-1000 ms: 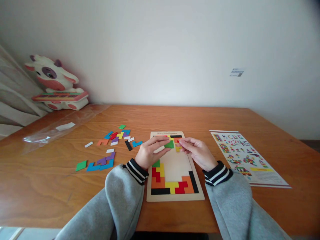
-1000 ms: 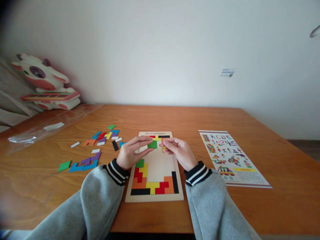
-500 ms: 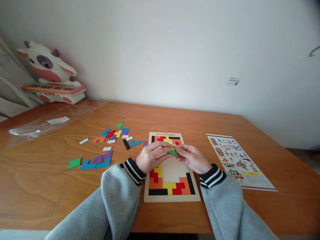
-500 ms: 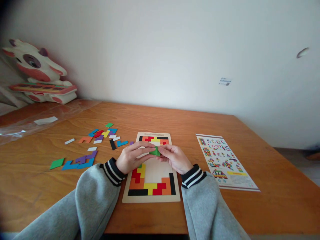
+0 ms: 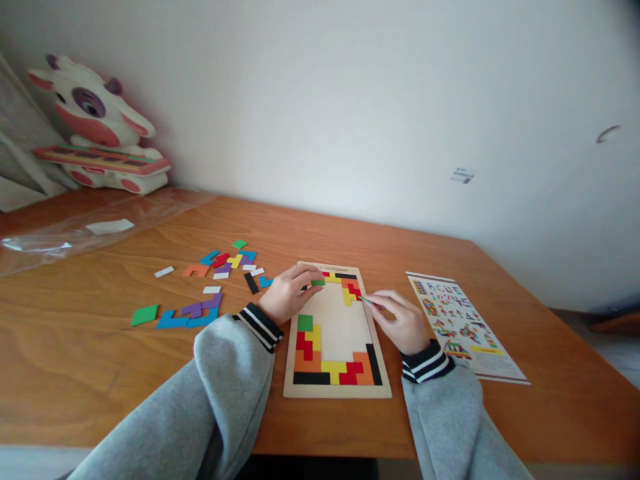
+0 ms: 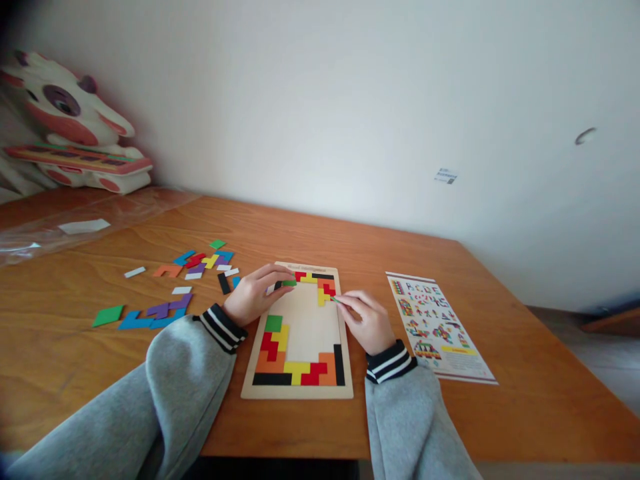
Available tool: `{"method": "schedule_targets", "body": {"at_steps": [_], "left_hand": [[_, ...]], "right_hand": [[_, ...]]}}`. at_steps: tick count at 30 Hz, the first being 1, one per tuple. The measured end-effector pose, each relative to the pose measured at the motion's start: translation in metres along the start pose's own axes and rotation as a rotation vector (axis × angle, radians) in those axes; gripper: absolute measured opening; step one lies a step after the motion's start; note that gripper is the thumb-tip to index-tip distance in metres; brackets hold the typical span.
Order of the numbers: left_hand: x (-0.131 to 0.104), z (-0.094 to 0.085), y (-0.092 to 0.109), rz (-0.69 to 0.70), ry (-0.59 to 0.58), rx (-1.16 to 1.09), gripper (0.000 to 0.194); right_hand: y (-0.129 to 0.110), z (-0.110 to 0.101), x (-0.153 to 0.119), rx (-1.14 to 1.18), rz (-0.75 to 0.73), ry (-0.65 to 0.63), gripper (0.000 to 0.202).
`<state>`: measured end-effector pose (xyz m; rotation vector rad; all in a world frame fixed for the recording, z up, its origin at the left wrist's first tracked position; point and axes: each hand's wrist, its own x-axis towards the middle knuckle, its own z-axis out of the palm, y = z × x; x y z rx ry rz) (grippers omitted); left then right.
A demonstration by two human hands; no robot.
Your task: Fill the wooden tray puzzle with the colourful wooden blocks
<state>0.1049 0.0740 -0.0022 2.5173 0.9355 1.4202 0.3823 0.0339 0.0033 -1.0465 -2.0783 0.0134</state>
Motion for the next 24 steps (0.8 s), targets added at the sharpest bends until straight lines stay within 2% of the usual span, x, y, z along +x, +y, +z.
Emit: {"method": "schedule_targets", "body": {"at_steps": [6, 9, 16, 24], "left_hand": [[0.000, -0.005, -0.005, -0.119, 0.058, 0.042, 0.013], [-0.001, -0.009, -0.008, -0.190, 0.094, 0.071, 0.013], [-0.003, -0.011, -0.011, -0.248, 0.100, 0.072, 0.015], [-0.005, -0.008, -0.012, -0.248, 0.049, 0.055, 0.014]], "right_hand": [[0.000, 0.006, -0.004, -0.041, -0.095, -0.133, 0.021], [-0.001, 0.004, -0.004, -0.027, -0.090, -0.185, 0.018], [0.000, 0.001, -0.004, 0.007, -0.012, -0.282, 0.024], [0.003, 0.004, -0.006, 0.096, 0.173, -0.340, 0.027]]}}
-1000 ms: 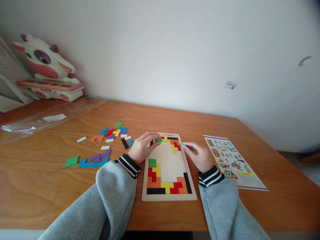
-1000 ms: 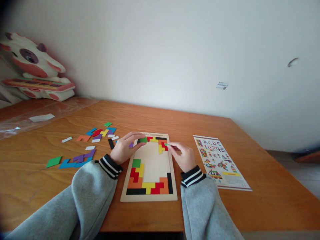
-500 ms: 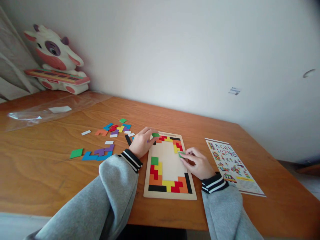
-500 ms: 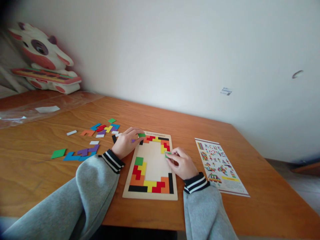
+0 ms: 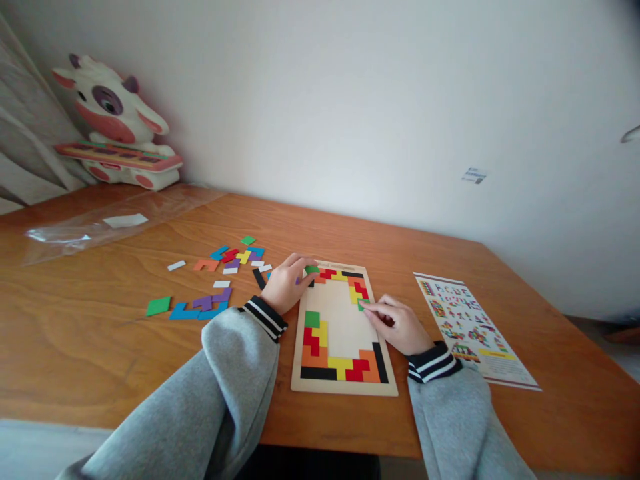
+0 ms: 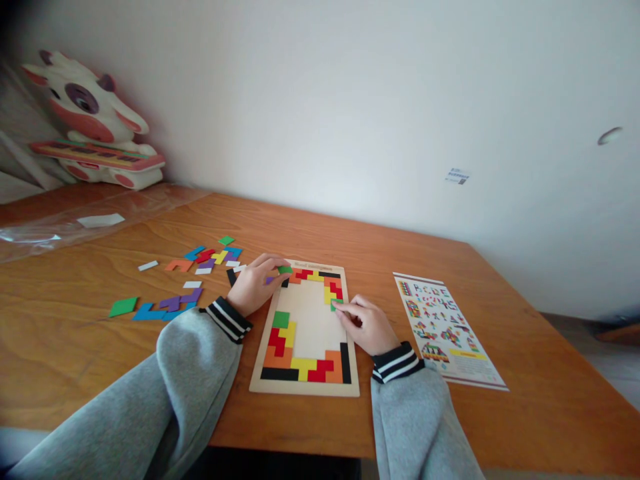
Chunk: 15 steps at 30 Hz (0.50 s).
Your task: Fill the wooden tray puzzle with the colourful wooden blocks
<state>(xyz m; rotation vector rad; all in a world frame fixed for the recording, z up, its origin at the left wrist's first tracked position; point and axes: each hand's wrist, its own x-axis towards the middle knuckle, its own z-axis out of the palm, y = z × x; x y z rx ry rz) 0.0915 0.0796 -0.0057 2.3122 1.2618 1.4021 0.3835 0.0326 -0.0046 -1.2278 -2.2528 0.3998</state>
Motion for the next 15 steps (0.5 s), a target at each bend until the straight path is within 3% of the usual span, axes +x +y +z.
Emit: {"method": "schedule_targets", "body": {"at_steps": [5, 9, 15], "left_hand": [[-0.001, -0.002, -0.002, 0.074, -0.052, 0.015, 0.013], [-0.002, -0.016, -0.012, 0.152, -0.108, 0.018, 0.012], [-0.001, -0.033, -0.020, 0.090, -0.012, 0.105, 0.012]], "right_hand": [[-0.002, 0.000, 0.001, 0.030, 0.037, 0.004, 0.028], [-0.001, 0.000, 0.001, 0.066, 0.089, 0.045, 0.030], [-0.001, 0.001, 0.002, 0.058, 0.132, 0.126, 0.031]]}}
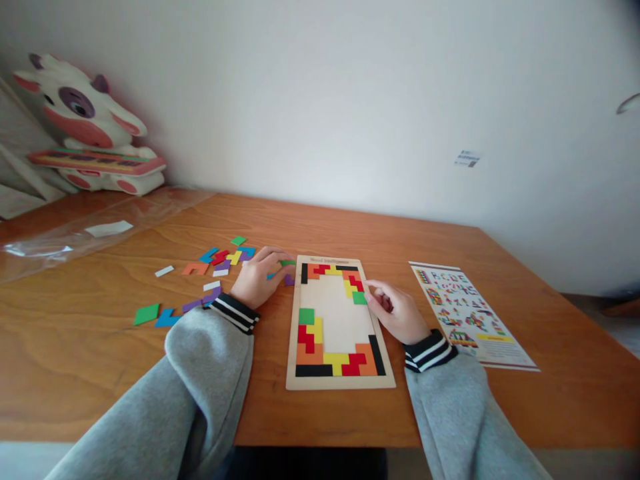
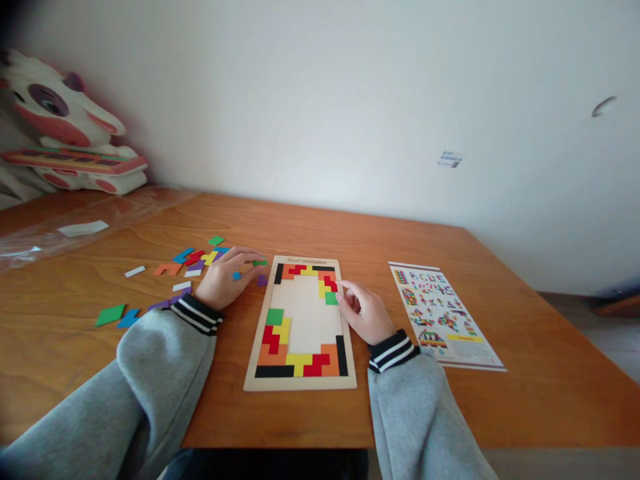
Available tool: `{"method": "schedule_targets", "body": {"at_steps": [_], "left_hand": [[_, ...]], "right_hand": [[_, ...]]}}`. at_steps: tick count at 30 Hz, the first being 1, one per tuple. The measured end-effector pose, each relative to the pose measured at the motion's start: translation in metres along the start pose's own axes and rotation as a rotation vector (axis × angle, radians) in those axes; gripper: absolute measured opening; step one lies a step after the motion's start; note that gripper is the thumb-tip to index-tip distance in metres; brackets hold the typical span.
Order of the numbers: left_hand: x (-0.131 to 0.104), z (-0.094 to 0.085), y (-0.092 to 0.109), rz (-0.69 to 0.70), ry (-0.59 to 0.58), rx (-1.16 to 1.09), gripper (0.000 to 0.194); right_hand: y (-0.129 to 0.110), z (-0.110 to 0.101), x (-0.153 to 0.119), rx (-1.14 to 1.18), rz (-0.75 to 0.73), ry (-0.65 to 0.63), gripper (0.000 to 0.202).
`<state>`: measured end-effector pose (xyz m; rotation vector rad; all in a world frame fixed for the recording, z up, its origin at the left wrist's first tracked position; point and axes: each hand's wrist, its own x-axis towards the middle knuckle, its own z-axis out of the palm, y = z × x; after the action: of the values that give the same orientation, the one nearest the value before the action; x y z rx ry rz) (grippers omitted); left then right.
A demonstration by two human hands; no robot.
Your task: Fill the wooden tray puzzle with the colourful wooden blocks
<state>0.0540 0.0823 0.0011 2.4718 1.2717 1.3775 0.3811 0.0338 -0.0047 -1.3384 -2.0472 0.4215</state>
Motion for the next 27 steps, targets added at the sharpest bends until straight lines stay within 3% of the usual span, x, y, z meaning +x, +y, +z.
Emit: {"method": "schedule_targets", "body": {"at_steps": [7, 14, 21, 27], "left_hand": [[-0.004, 0.012, 0.014, 0.014, -0.074, -0.058, 0.013], [-0.006, 0.013, 0.014, -0.015, -0.060, -0.024, 0.012], [-0.006, 0.012, 0.011, -0.047, -0.080, 0.026, 0.013], [-0.006, 0.012, 0.012, -0.095, -0.063, -0.010, 0.013]], "right_hand": [[0.026, 0.006, 0.021, 0.229, 0.254, 0.304, 0.046], [0.036, 0.009, 0.051, 0.308, 0.401, 0.286, 0.052], [0.028, 0.006, 0.043, 0.351, 0.336, 0.352, 0.055], [0.027, 0.005, 0.044, 0.379, 0.331, 0.501, 0.057]]}}
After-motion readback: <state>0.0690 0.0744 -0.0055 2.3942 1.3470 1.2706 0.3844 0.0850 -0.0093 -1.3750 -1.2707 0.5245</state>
